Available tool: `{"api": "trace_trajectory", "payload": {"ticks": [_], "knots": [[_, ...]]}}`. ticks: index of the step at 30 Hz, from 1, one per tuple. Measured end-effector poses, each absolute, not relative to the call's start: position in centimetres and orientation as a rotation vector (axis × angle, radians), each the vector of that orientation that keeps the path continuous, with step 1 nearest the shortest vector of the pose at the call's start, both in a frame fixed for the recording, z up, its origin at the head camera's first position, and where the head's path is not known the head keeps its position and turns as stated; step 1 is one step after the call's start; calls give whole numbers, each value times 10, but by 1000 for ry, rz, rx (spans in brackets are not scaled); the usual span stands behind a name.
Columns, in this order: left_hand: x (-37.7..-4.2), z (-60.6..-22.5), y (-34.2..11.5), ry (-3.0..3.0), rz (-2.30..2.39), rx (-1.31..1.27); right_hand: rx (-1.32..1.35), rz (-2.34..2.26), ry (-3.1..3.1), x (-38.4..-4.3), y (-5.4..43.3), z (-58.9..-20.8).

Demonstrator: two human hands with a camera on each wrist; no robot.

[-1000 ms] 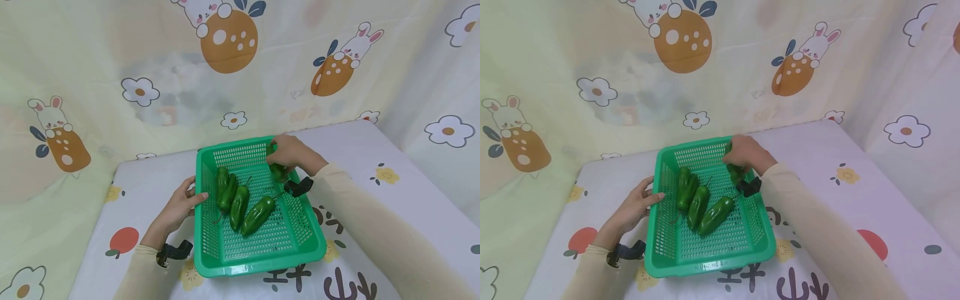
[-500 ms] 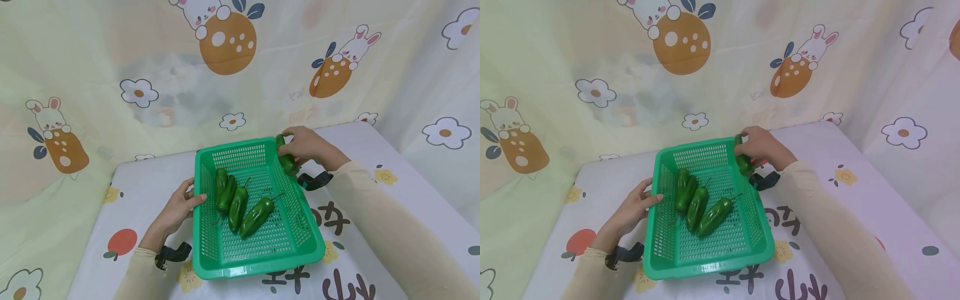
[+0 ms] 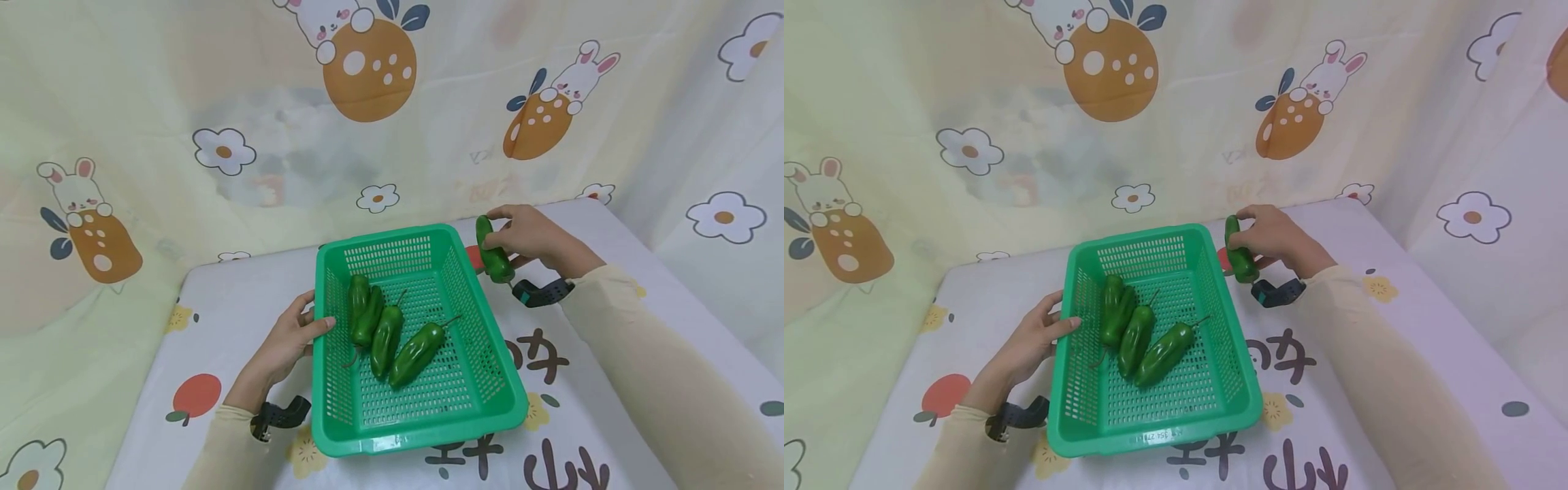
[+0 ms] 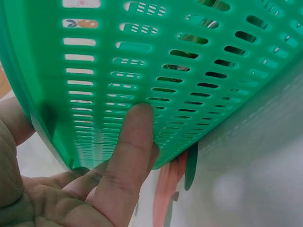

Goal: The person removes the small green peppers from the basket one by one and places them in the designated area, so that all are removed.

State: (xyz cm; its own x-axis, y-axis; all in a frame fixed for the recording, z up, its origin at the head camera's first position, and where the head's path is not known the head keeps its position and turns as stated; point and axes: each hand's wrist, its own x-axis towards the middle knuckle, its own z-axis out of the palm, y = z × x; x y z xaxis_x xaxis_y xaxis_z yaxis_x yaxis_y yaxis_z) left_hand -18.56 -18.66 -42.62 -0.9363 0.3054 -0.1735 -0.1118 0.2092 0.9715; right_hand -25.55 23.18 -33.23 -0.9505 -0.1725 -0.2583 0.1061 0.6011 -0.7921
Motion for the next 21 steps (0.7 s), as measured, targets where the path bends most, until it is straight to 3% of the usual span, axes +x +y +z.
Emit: {"api": "trace_trajectory", "payload": {"ticks": [21], "knots": [[-183, -425, -186, 2177, 1775, 171, 2, -1254, 2505, -259, 269, -369]]}}
